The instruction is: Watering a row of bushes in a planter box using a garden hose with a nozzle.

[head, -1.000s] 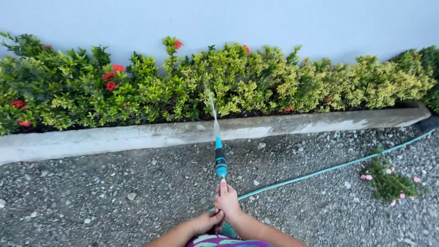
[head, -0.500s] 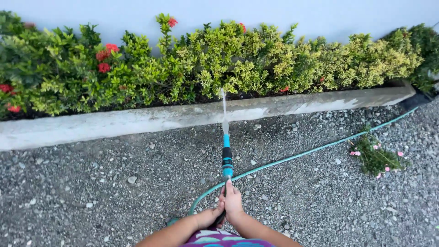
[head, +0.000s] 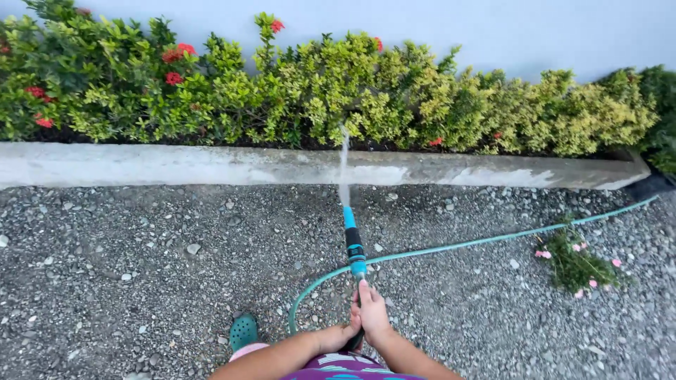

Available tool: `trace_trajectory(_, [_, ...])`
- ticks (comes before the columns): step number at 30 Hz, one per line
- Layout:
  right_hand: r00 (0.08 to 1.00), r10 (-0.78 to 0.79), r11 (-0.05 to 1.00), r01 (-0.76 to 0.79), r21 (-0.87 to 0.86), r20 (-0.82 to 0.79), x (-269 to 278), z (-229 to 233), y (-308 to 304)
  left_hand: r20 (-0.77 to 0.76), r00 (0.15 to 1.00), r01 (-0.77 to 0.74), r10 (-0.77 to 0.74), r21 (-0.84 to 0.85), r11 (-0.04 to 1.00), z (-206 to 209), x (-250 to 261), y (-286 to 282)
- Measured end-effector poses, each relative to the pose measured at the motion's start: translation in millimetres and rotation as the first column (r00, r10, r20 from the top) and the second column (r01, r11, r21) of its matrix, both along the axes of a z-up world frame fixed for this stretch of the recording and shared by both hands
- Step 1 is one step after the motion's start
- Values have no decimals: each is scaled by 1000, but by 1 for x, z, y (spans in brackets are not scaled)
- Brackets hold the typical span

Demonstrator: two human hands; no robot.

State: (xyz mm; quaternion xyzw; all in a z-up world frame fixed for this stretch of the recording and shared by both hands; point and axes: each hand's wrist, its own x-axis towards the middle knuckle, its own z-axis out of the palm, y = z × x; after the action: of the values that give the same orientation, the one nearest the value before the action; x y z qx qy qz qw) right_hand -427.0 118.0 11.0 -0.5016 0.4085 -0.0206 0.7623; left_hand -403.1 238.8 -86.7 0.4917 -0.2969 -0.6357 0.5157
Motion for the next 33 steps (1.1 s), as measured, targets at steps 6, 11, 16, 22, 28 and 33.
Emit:
trace_trajectory(6, [987, 154, 987, -156, -38, -40, -10, 37, -5, -36, 998, 51, -52, -46, 998, 14, -11, -7])
trace_trajectory(11, [982, 189, 975, -189, -113, -16, -7, 33, -3, -62, 993, 94, -101, -100, 991, 25, 10, -2])
trace_trajectory(16, [964, 255, 954, -264, -144, -76, 6, 80, 25, -22, 993, -108, 113, 146, 983, 76, 87, 32])
trace_trajectory(22, [954, 289, 950, -296, -100, -77, 19, 95, 65, -363, 479, -765, 799, 274, 583, 87, 216, 45])
trace_trajectory(28, [957, 287, 955, -289, -70, -36, 17, 86, 79, -293, 572, -715, 766, 280, 641, 92, 271, 12])
trace_trajectory(33, [958, 284, 952, -287, -102, -48, 3, 75, 87, -188, 586, -672, 788, 432, 602, 84, 259, -4])
